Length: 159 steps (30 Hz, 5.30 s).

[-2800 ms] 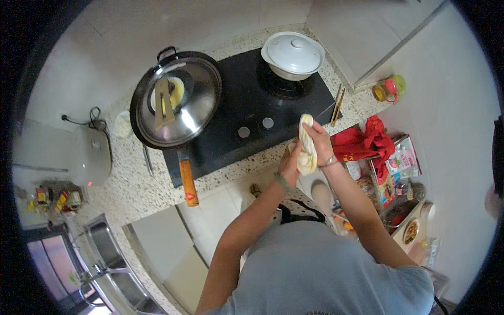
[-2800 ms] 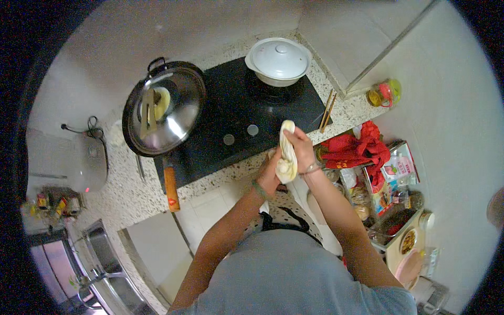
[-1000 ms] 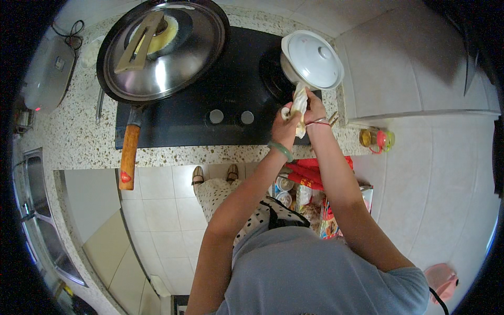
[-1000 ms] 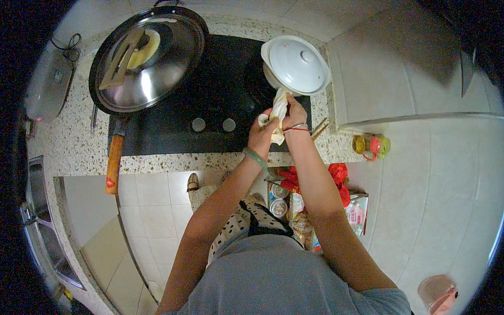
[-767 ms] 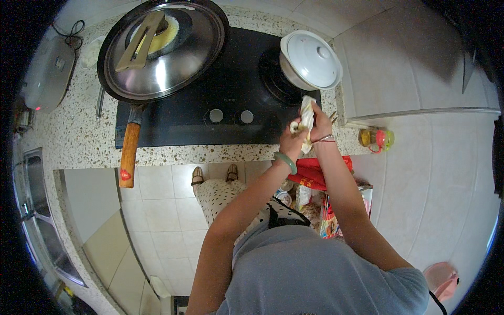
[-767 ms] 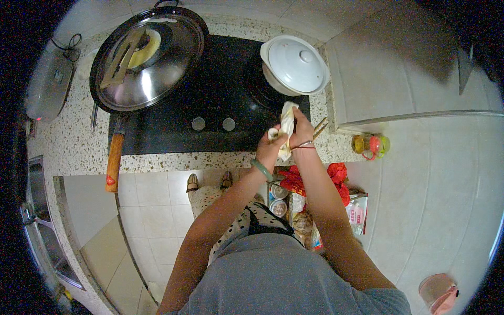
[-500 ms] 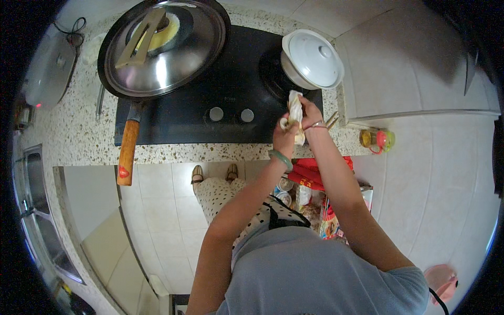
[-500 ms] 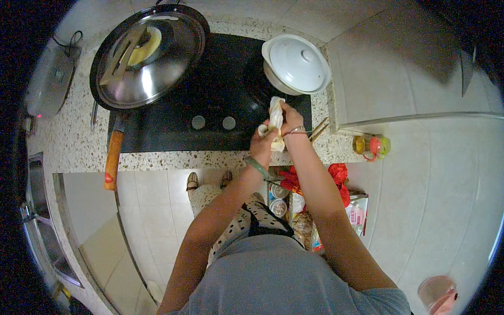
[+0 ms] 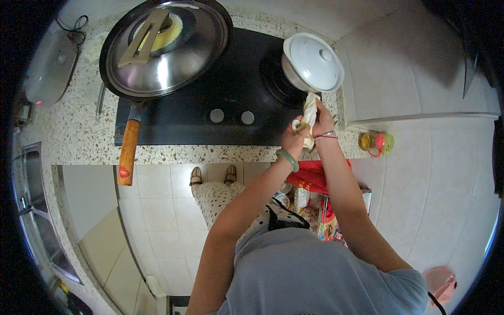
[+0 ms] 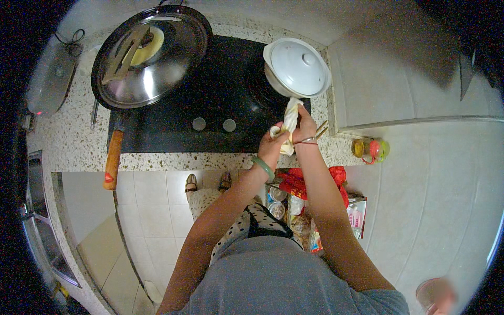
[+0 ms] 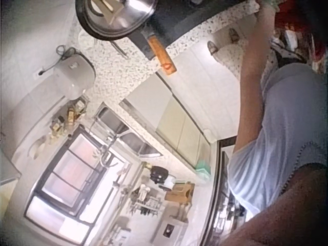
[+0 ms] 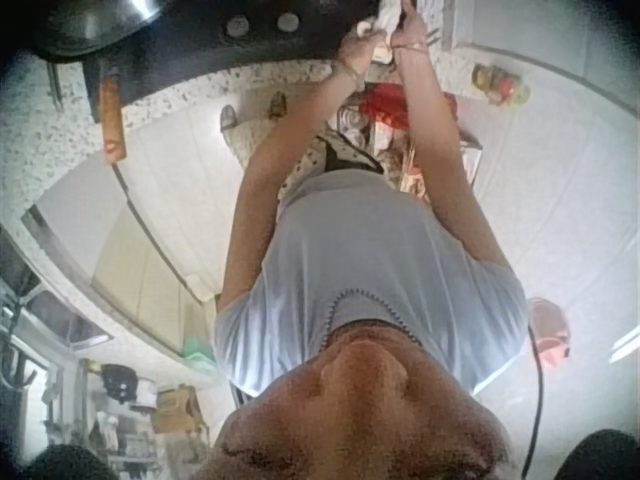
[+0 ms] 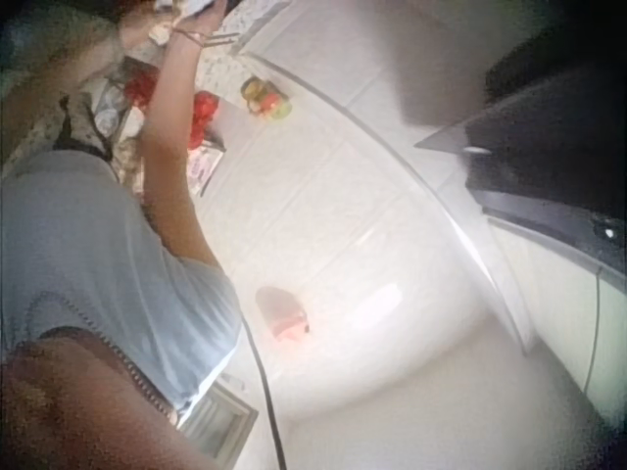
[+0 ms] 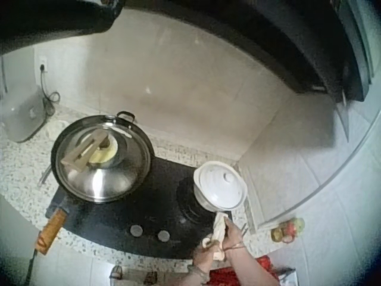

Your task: The person cleans a kitchen countertop and stovetop with a cloth, then washes the cloth at the sink. They lift a wok lid to check a steaming pot inside, use chopsticks to stir the contents, and replace the lid. Finally, they lift the steaming pot from the wok and place it on the counter.

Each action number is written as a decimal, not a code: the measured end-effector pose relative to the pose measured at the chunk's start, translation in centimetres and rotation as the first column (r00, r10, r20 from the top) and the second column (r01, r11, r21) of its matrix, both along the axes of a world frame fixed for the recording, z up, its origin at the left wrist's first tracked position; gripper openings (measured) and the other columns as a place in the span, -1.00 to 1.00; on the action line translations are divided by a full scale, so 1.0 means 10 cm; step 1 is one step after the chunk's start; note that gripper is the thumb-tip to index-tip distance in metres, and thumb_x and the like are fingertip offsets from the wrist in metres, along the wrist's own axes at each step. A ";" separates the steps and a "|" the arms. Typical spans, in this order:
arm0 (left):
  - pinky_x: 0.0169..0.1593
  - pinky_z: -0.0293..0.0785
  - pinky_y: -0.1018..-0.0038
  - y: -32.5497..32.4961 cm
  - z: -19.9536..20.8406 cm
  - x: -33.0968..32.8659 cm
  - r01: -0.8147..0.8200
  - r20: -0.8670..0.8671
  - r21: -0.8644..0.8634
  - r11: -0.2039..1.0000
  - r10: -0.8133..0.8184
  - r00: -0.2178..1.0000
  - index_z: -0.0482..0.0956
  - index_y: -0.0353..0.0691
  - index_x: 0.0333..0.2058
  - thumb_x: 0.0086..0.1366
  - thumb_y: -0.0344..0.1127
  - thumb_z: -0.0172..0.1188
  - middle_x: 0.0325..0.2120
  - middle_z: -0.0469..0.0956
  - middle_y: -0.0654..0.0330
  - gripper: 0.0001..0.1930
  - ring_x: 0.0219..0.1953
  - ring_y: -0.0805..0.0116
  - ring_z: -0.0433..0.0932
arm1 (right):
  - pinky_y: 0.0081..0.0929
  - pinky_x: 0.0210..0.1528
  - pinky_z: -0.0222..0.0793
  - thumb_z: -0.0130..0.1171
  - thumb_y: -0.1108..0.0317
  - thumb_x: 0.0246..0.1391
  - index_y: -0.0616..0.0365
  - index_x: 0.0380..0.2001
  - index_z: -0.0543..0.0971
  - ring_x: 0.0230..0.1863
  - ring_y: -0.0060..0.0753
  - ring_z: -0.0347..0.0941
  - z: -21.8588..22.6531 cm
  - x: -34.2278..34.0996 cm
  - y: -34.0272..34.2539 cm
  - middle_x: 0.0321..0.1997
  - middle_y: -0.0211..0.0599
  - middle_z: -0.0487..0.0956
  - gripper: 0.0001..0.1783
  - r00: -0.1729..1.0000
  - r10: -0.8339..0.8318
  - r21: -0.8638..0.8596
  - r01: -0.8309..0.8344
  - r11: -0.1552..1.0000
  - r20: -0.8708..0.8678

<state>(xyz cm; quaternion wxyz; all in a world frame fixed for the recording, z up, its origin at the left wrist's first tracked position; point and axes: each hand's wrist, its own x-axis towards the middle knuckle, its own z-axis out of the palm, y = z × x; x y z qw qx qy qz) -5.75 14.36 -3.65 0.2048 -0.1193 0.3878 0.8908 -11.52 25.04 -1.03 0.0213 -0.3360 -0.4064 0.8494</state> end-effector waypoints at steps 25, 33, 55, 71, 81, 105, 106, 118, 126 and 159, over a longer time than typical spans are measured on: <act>-0.11 0.40 0.54 0.19 0.11 -0.03 0.032 0.051 0.120 0.992 -0.038 0.998 0.37 -0.26 0.02 0.16 -0.39 0.16 -0.17 0.49 0.21 -0.57 -0.19 0.45 0.48 | -0.21 -0.08 0.38 -0.05 0.26 0.16 0.16 -0.13 0.47 -0.22 -0.19 0.43 -0.25 0.01 0.69 -0.24 -0.20 0.51 -0.72 0.995 -0.071 -0.070 0.076 0.995 0.070; -0.10 0.40 0.52 0.08 0.07 0.18 -0.027 0.143 0.094 0.995 0.014 0.990 0.40 -0.28 0.00 0.14 -0.45 0.14 -0.16 0.49 0.21 -0.60 -0.17 0.42 0.48 | -0.27 -0.16 0.39 0.06 0.21 0.12 0.21 -0.09 0.45 -0.26 -0.24 0.41 -0.07 -0.02 0.15 -0.23 -0.22 0.50 -0.64 0.969 0.082 0.038 -0.094 0.995 0.232; -0.17 0.43 0.55 0.22 0.33 0.09 0.125 0.018 0.137 0.983 -0.129 0.992 0.39 -0.27 0.02 0.17 -0.42 0.16 -0.23 0.51 0.24 -0.59 -0.24 0.48 0.49 | -0.71 -0.49 0.25 0.32 0.43 -0.10 0.30 -0.31 0.58 -0.53 -0.71 0.30 0.40 0.00 0.20 -0.52 -0.52 0.48 -0.75 0.962 -0.103 0.709 0.257 0.656 -0.253; -0.20 0.43 0.51 0.13 0.29 0.09 0.159 0.057 0.100 0.982 -0.165 0.985 0.35 -0.27 0.03 0.16 -0.40 0.16 -0.22 0.50 0.20 -0.56 -0.24 0.42 0.50 | -0.63 -0.46 0.33 0.32 0.39 -0.11 0.27 -0.45 0.59 -0.56 -0.64 0.37 0.23 0.02 0.22 -0.55 -0.39 0.54 -0.82 0.964 -0.168 0.920 0.250 0.301 -0.207; -0.22 0.43 0.52 0.00 0.34 0.10 0.130 0.068 0.088 0.988 -0.136 0.988 0.35 -0.23 0.04 0.18 -0.35 0.13 -0.23 0.50 0.23 -0.57 -0.25 0.43 0.50 | -0.55 -0.44 0.35 0.30 0.40 -0.13 0.24 -0.50 0.60 -0.56 -0.51 0.41 0.42 -0.02 -0.08 -0.55 -0.28 0.53 -0.86 0.976 -0.110 0.976 0.197 0.093 -0.187; -0.15 0.38 0.46 -0.27 0.76 0.24 0.476 0.157 -0.007 0.879 -0.469 0.869 0.38 -0.10 0.00 0.14 0.17 0.15 -0.19 0.46 0.28 -0.42 -0.16 0.44 0.45 | -0.63 -0.33 0.36 0.21 0.34 0.02 0.19 -0.25 0.47 -0.38 -0.43 0.50 0.69 0.55 0.01 -0.32 -0.32 0.55 -0.76 0.919 0.303 0.967 0.223 0.123 -0.250; -0.10 0.36 0.45 -0.23 0.78 0.19 0.501 0.175 -0.026 0.865 -0.489 0.854 0.37 -0.11 0.02 0.16 0.19 0.12 -0.16 0.46 0.28 -0.41 -0.11 0.41 0.43 | -0.49 -0.23 0.37 0.26 0.33 -0.07 0.19 -0.25 0.46 -0.28 -0.25 0.48 0.76 0.53 0.02 -0.25 -0.20 0.54 -0.69 0.926 0.325 0.981 0.176 0.083 -0.193; 0.18 0.24 0.30 -0.06 0.51 0.03 0.221 0.137 0.382 0.898 -0.291 0.947 0.19 -0.13 0.16 0.41 -0.08 -0.24 0.11 0.30 0.24 -0.57 0.13 0.25 0.29 | -0.24 0.19 0.14 0.21 0.38 -0.16 0.10 -0.16 0.45 0.06 -0.16 0.33 0.79 0.15 -0.05 -0.07 -0.14 0.47 -0.61 0.801 0.595 0.914 0.187 -0.360 0.071; 0.11 0.34 0.23 -0.43 0.72 -0.20 0.117 0.174 0.330 0.937 -0.183 0.968 0.27 -0.14 0.08 0.41 -0.09 -0.26 0.04 0.36 0.19 -0.62 0.06 0.24 0.37 | -0.26 0.29 -0.04 0.01 0.40 -0.12 0.31 -0.17 0.47 0.15 -0.26 0.28 0.75 -0.31 -0.42 0.00 -0.11 0.47 -0.63 0.792 0.602 0.796 0.301 -0.526 0.099; 0.08 0.35 0.32 -0.77 0.62 -0.27 0.095 0.254 0.262 0.960 -0.163 0.953 0.36 -0.13 0.02 0.36 -0.09 -0.13 -0.05 0.46 0.22 -0.64 -0.02 0.28 0.45 | -0.22 0.02 0.19 0.09 0.47 -0.22 0.12 -0.19 0.52 -0.01 -0.24 0.36 0.76 -0.13 -0.66 -0.09 -0.31 0.50 -0.61 0.668 0.742 0.966 0.151 -0.211 0.058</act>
